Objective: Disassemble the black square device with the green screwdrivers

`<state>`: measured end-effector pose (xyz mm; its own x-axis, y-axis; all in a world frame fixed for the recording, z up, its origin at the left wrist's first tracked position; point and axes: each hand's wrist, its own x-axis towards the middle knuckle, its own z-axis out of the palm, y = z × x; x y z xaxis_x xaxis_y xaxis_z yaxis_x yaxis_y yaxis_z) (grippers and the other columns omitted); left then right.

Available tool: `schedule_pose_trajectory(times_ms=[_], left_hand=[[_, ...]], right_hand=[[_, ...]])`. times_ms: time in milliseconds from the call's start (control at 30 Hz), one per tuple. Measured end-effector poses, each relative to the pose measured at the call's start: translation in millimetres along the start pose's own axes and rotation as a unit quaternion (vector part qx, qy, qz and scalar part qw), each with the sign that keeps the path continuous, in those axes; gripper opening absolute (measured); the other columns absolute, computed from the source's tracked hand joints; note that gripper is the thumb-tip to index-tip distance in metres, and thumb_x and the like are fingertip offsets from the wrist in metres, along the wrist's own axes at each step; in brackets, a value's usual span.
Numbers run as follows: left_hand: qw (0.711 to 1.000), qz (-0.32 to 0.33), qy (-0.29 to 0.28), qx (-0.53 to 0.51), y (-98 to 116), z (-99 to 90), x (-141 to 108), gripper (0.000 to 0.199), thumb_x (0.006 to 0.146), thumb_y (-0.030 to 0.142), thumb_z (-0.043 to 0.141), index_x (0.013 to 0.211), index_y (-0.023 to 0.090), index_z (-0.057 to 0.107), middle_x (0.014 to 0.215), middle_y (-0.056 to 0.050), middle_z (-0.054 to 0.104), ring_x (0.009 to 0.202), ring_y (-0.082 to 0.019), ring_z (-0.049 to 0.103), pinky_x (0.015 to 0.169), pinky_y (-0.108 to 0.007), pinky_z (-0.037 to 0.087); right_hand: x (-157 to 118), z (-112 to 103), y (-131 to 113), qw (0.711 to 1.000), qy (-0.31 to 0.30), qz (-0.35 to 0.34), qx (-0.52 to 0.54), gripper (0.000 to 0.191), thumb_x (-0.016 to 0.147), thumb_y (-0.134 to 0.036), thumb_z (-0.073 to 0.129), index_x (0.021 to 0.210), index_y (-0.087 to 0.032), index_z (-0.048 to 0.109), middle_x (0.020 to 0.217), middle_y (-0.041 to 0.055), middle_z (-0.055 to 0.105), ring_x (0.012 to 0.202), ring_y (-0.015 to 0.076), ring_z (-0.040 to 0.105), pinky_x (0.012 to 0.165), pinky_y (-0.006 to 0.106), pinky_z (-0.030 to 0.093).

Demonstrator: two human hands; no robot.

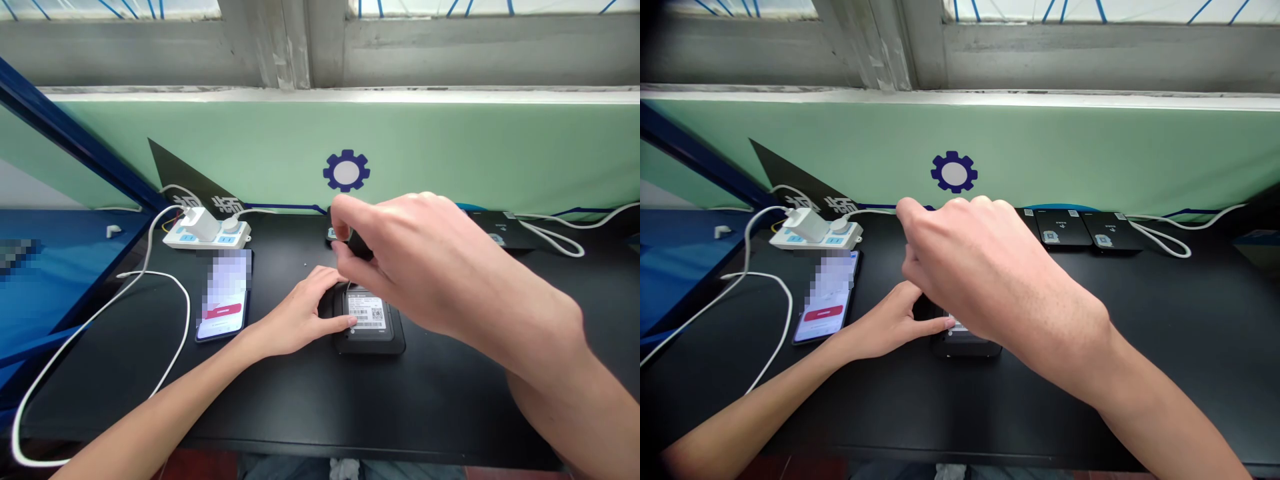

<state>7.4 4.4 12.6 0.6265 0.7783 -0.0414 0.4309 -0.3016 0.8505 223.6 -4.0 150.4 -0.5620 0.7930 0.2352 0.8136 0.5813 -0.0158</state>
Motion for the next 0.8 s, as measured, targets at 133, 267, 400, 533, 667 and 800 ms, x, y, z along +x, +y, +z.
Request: schedule_pose_trajectory(times_ms=[133, 267, 400, 533, 667, 800], left_hand=[[1.000, 0.007, 0.003, -0.013, 1.2, 0.8, -1.1, 0.049, 0.105, 0.054, 0.083, 0.146, 0.030, 0.072, 0.152, -0.010, 0.074, 0.148, -0.041, 0.062, 0.118, -0.058, 0.060], [1.000, -0.002, 0.006, 0.000, -0.7, 1.1, -0.6, 0.051, 0.102, 0.054, 0.086, 0.144, 0.029, 0.073, 0.150, -0.010, 0.076, 0.142, -0.041, 0.067, 0.121, -0.060, 0.058], [1.000, 0.010, 0.003, -0.002, -2.1, 0.9, -0.1, 0.053, 0.103, 0.054, 0.086, 0.149, 0.030, 0.072, 0.149, -0.010, 0.076, 0.141, -0.040, 0.067, 0.114, -0.054, 0.062], [1.000, 0.004, 0.006, -0.001, -0.4, 0.7, 0.1, 0.050, 0.102, 0.054, 0.086, 0.145, 0.031, 0.072, 0.151, -0.009, 0.075, 0.143, -0.040, 0.066, 0.116, -0.056, 0.060], [1.000, 0.004, -0.001, -0.004, -0.7, 0.0, 1.3, 0.049, 0.103, 0.052, 0.086, 0.144, 0.030, 0.072, 0.154, -0.009, 0.073, 0.146, -0.040, 0.064, 0.118, -0.055, 0.059], [1.000, 0.019, -0.005, -0.002, -2.9, -0.2, 2.1, 0.051, 0.103, 0.052, 0.085, 0.146, 0.030, 0.071, 0.156, -0.010, 0.072, 0.150, -0.041, 0.061, 0.122, -0.058, 0.056]], right_hand=[[0.2, -0.5, -1.9, 1.000, -0.005, 0.014, 0.024, 0.022, 0.111, -0.035, 0.058, 0.094, -0.023, 0.052, 0.077, -0.0012, 0.061, 0.059, 0.0140, 0.036, 0.060, 0.035, 0.028], [-1.8, -0.4, 0.1, 1.000, 0.006, -0.002, -0.005, 0.028, 0.116, -0.036, 0.059, 0.092, -0.024, 0.052, 0.065, -0.0038, 0.052, 0.054, 0.0139, 0.031, 0.057, 0.036, 0.023], [-4.6, -1.1, 3.5, 1.000, -0.009, 0.013, 0.009, 0.021, 0.107, -0.027, 0.060, 0.089, -0.023, 0.049, 0.067, -0.0025, 0.056, 0.054, 0.0130, 0.034, 0.058, 0.035, 0.027], [-4.9, 0.1, 4.7, 1.000, 0.004, 0.006, -0.020, 0.030, 0.115, -0.040, 0.059, 0.091, -0.024, 0.049, 0.062, -0.0050, 0.047, 0.052, 0.0138, 0.029, 0.055, 0.036, 0.022], [-3.3, -0.1, 1.8, 1.000, -0.008, -0.002, 0.007, 0.014, 0.107, -0.026, 0.063, 0.099, -0.023, 0.052, 0.068, -0.0050, 0.053, 0.054, 0.0134, 0.030, 0.057, 0.035, 0.027], [-2.1, -0.4, -0.2, 1.000, -0.008, -0.004, 0.013, 0.024, 0.113, -0.039, 0.060, 0.096, -0.023, 0.051, 0.068, -0.0037, 0.053, 0.055, 0.0140, 0.033, 0.057, 0.035, 0.026]])
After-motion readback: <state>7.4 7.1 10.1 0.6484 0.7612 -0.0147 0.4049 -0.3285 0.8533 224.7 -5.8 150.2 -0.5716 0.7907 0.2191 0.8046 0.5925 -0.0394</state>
